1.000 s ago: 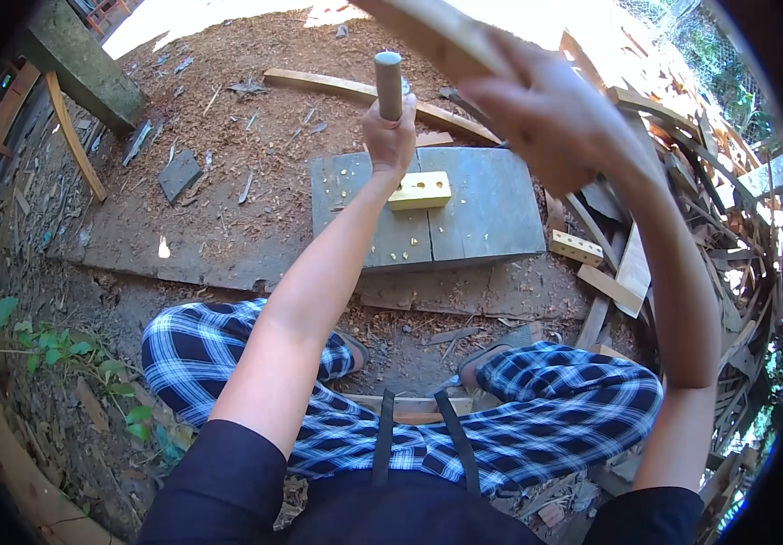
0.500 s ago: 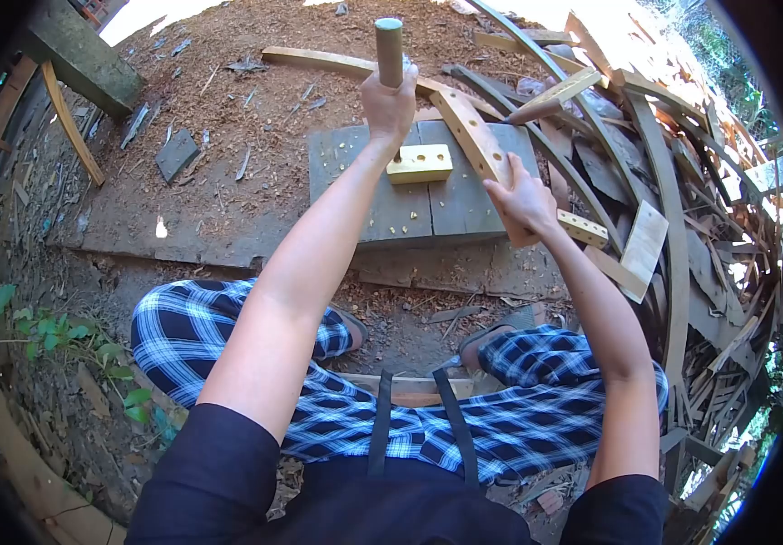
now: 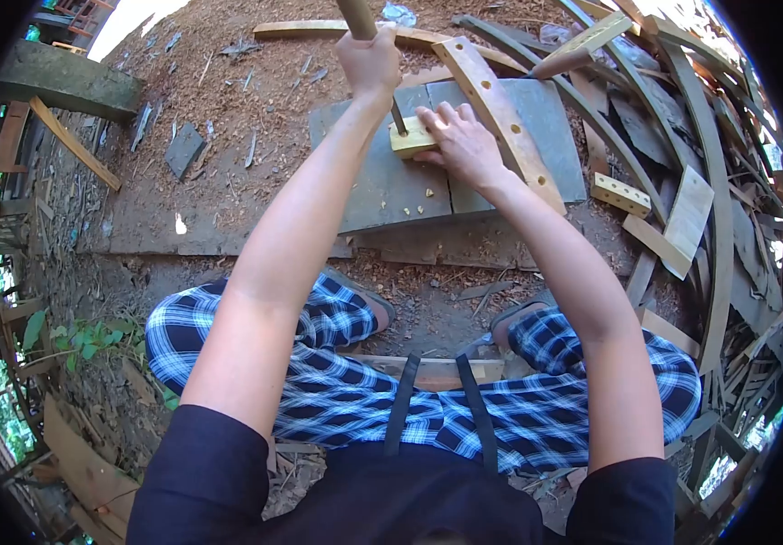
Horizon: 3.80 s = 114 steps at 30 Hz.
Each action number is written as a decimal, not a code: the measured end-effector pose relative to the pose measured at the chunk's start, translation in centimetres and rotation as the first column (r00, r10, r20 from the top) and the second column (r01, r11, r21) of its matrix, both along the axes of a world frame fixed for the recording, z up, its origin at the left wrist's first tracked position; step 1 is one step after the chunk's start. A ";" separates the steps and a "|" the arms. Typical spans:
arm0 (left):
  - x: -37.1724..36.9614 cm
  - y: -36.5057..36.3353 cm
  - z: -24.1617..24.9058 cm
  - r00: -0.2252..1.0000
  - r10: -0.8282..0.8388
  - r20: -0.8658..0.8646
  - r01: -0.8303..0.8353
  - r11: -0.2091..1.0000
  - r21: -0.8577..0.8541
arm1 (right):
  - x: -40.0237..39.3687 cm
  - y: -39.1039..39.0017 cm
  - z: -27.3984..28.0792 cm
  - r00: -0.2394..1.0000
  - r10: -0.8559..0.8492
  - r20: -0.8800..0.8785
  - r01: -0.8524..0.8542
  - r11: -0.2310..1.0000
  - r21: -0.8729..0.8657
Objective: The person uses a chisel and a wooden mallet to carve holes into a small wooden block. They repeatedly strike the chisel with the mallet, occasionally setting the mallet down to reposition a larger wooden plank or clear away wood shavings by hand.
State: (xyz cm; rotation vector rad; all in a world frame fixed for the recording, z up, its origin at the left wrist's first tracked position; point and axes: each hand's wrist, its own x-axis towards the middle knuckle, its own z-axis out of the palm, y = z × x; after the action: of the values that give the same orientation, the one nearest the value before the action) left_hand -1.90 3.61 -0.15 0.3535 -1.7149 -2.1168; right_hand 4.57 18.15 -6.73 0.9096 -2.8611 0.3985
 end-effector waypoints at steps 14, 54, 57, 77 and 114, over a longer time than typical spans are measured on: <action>-5.5 -0.8 -2.2 0.917 0.040 0.397 -0.050 0.999 0.016 | 0.6 0.0 -0.3 0.997 -0.036 -0.064 0.033 0.999 -0.036; 1.2 -2.6 -0.5 0.877 0.471 -0.098 -0.459 0.880 0.123 | 3.8 -3.3 1.2 0.845 -0.212 0.492 0.300 0.948 -0.107; 1.4 -2.1 0.3 0.881 0.469 -0.057 -0.458 0.878 0.141 | 4.0 -3.4 0.7 0.849 -0.222 0.479 0.324 0.936 -0.140; 2.6 -1.9 0.3 0.890 0.456 -0.014 -0.435 0.857 0.275 | 3.9 -3.3 0.6 0.855 -0.217 0.472 0.332 0.927 -0.176; 2.2 1.5 -0.9 0.802 0.501 -0.325 -0.564 0.814 -0.138 | 2.6 -0.2 24.4 0.958 0.054 -0.283 -0.211 0.799 -0.564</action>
State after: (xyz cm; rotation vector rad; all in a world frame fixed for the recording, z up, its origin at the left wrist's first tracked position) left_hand 0.33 5.12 -1.02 0.3994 -1.4546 -1.4626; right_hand 7.14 17.90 17.67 0.9430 -2.2179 1.0341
